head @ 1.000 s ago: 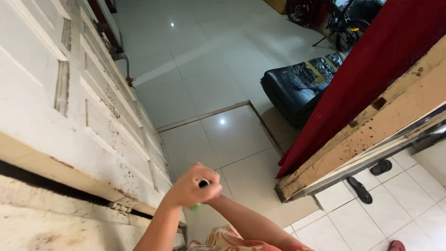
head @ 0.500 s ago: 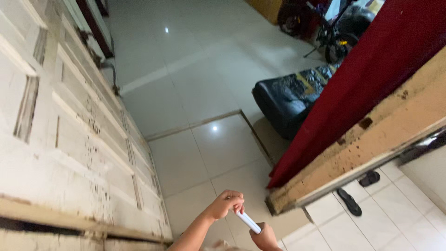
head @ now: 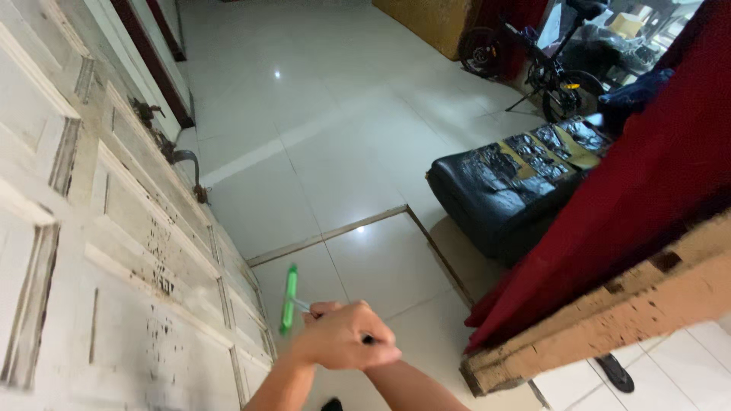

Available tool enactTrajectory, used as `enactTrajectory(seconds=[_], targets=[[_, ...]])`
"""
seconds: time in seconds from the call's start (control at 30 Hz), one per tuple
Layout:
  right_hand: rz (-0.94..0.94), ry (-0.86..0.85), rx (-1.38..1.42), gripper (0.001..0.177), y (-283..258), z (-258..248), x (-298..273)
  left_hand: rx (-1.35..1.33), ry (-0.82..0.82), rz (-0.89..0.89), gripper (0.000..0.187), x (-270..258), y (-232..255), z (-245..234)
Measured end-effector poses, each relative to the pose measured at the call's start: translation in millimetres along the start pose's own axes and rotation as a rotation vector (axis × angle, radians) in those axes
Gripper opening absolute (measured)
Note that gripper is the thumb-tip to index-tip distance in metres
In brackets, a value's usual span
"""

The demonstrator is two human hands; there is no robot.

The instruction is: The person sweeps debris from a tiled floor into a pile using a broom, moving through a doorway and around furniture.

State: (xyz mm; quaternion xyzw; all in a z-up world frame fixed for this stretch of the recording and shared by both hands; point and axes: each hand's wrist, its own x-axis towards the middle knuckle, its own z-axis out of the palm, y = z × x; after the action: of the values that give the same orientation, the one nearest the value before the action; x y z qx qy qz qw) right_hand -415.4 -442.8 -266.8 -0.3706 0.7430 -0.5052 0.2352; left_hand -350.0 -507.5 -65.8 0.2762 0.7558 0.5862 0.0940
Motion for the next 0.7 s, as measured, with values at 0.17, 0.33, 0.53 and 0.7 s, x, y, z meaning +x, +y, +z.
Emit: enactTrajectory(seconds=[0.17,0.33,0.53,0.7], targets=[[0.313,0.067,-0.119,0.025,69,4,36,-0.33,0.158,0.021,0.029,-13,-110,-108],[0.687,0.271,-0.296,0.036,177,-3,-12,-0.579,0.468,-0.249,0.033,8,-243,-104],[0.849,0.354,-0.406,0.029,209,-18,-40,-0.558,0.377,-0.287,0.033,10,-268,-55],[0.499,0.305,-0.211,0.049,136,-34,27,-0.53,0.318,0.016,0.039,21,-130,-122]])
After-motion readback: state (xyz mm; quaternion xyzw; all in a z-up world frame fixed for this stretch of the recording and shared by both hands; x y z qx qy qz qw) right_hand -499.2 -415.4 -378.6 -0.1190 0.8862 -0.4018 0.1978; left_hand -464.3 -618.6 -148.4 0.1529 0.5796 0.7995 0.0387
